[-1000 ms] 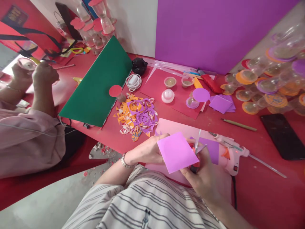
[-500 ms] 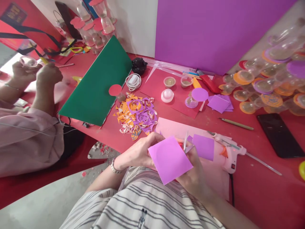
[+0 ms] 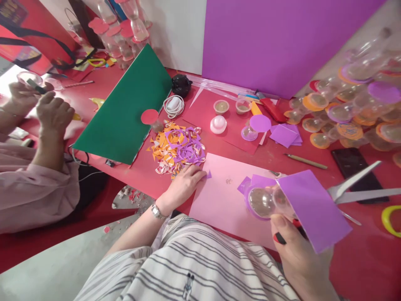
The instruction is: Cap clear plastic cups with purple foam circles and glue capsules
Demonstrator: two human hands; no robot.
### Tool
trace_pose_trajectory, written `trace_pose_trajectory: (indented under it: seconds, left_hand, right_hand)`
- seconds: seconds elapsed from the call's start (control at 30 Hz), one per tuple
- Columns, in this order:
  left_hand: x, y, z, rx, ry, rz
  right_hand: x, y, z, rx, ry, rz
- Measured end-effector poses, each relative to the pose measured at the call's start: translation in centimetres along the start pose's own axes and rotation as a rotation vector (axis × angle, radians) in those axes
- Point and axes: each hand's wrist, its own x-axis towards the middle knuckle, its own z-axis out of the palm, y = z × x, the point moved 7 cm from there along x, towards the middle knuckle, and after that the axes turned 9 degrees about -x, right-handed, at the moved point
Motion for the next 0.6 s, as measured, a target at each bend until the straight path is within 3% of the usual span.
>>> trace_pose_trajectory:
  seconds: [0.27, 0.37, 0.47, 0.6]
  left_hand:
    - [0.7, -0.6, 0.0, 0.014, -0.039, -0.019]
    - [1.0, -0.8, -0.7, 0.032, -0.001, -0.036]
    - [1.6, -1.2, -3.0, 0.111, 0.126, -0.08]
    - [2.9, -2.5, -7.6, 0.226, 0.345, -0.202]
  right_hand:
    - [-0.2, -0.1, -0.4, 0.052, 0.036, 0.042]
    - [-0.5, -0.2, -0.6, 0.081, 0.081, 0.068]
    - [-0.8, -0.4, 0.1, 0.132, 0.095, 0.085]
    - [-0.8, -0.3, 0.7, 0.19, 0.092, 0.075]
